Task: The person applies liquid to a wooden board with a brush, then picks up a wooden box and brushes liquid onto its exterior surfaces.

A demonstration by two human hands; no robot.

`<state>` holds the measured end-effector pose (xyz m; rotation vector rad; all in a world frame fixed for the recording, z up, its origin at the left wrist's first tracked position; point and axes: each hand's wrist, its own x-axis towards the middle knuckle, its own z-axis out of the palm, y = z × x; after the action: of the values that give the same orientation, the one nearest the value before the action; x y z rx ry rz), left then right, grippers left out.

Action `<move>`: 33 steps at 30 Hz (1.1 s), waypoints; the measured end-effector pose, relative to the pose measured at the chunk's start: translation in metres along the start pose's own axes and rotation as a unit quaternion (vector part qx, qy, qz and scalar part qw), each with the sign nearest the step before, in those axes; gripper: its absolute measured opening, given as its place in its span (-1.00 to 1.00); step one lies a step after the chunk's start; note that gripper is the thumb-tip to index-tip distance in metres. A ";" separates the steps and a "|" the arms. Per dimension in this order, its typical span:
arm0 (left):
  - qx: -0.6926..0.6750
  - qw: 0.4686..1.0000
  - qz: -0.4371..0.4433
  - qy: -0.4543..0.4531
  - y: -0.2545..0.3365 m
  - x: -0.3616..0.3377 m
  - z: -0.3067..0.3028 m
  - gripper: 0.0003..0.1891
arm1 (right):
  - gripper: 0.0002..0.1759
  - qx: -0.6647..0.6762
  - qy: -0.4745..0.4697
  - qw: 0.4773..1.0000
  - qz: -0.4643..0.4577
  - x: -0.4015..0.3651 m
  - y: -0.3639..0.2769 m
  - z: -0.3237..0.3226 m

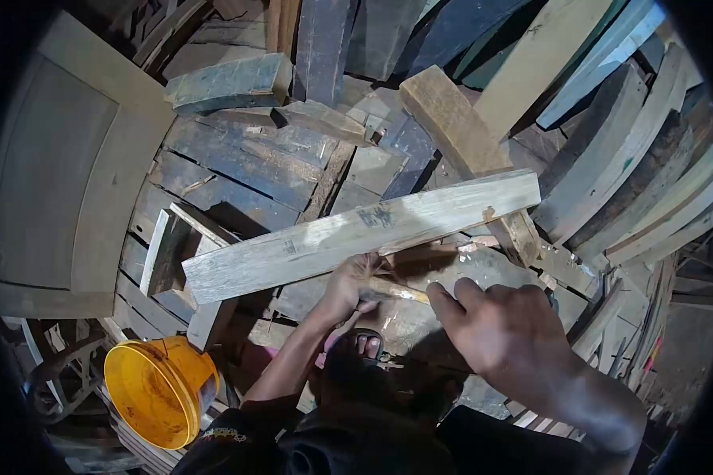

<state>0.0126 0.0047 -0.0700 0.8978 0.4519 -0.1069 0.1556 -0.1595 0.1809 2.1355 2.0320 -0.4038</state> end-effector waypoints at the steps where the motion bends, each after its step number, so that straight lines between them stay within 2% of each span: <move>1: -0.060 0.998 0.015 -0.006 -0.004 0.001 -0.002 -0.74 | -0.53 0.060 0.017 0.998 0.007 0.002 0.004 0.006; 3: -0.178 0.983 0.048 -0.016 -0.008 0.002 -0.003 -0.77 | -0.58 0.126 0.040 0.991 0.023 0.004 0.008 0.011; 4: -0.146 0.988 0.033 0.030 -0.007 0.001 -0.001 -0.77 | -0.61 0.157 0.050 0.986 0.028 0.005 0.010 0.011; 7: -0.025 0.996 0.070 0.041 -0.004 -0.001 -0.002 -0.83 | -0.66 0.235 0.002 0.969 0.075 0.007 0.012 0.008; 8: 0.033 0.991 0.112 0.066 -0.015 0.002 -0.010 -0.84 | -0.67 0.247 0.004 0.965 0.084 0.006 0.013 0.011; 10: 0.154 0.962 0.198 0.108 -0.042 0.009 -0.028 -0.81 | -0.69 0.273 0.008 0.956 0.104 0.001 0.015 0.021; 12: 0.281 0.903 0.289 0.149 -0.044 0.015 -0.027 -0.71 | -0.70 0.231 0.019 0.967 0.110 0.001 0.017 0.016; 14: 0.243 0.922 0.258 0.158 -0.038 0.014 -0.017 -0.60 | -0.72 0.175 0.041 0.977 0.117 0.002 0.013 0.013; 15: 0.223 0.930 0.243 0.163 -0.034 0.013 -0.011 -0.54 | -0.72 0.076 0.026 0.991 0.108 0.003 0.007 0.004; 16: 0.125 0.963 0.190 0.147 -0.012 0.008 0.005 -0.51 | -0.71 -0.023 0.012 0.995 0.098 0.005 -0.001 -0.011; 17: 0.026 0.982 0.134 0.129 0.001 0.006 0.014 -0.49 | -0.71 -0.065 0.011 0.993 0.094 0.005 -0.005 -0.009; 18: 0.088 0.975 0.157 0.130 -0.024 0.015 -0.005 -0.47 | -0.70 -0.108 0.010 0.990 0.090 0.005 -0.008 -0.008; 19: 0.149 0.963 0.181 0.134 -0.024 0.021 -0.009 -0.44 | -0.70 -0.151 0.009 0.985 0.086 0.004 -0.012 -0.006; 21: 0.058 0.988 0.120 0.082 -0.007 0.011 0.003 -0.42 | -0.72 -0.147 0.004 0.986 0.082 0.007 -0.015 -0.008; 22: 0.030 0.991 0.087 0.101 0.005 0.008 0.014 -0.43 | -0.72 -0.148 -0.003 0.986 0.083 0.008 -0.016 -0.007; 24: -0.028 0.990 0.022 0.140 0.019 0.005 0.027 -0.46 | -0.70 -0.126 0.011 0.987 0.097 0.007 -0.017 -0.009; 25: 0.003 0.990 0.072 0.119 0.019 0.004 0.026 -0.46 | -0.69 -0.115 0.019 0.988 0.105 0.006 -0.017 -0.012; 26: 0.033 0.987 0.122 0.097 0.017 0.003 0.024 -0.46 | -0.70 -0.086 -0.032 0.992 0.091 0.007 -0.010 -0.017; 29: 0.190 0.949 0.234 0.095 -0.003 0.007 0.005 -0.56 | -0.75 0.110 0.008 0.987 0.120 0.006 0.005 -0.003; 30: 0.132 0.967 0.195 0.101 0.000 0.004 0.007 -0.60 | -0.80 0.159 0.001 0.978 0.132 0.004 0.006 -0.004; 31: 0.072 0.979 0.155 0.108 0.001 0.003 0.008 -0.64 | -0.76 0.184 -0.022 0.970 0.158 0.005 0.008 -0.008; 33: 0.158 0.961 0.213 0.076 -0.005 0.007 -0.012 -0.64 | -0.68 0.232 -0.066 0.948 0.210 0.009 0.012 -0.016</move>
<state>0.0137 0.0114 -0.0830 1.3060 0.3788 0.2944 0.1689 -0.1473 0.1924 2.6337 1.4521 -1.0013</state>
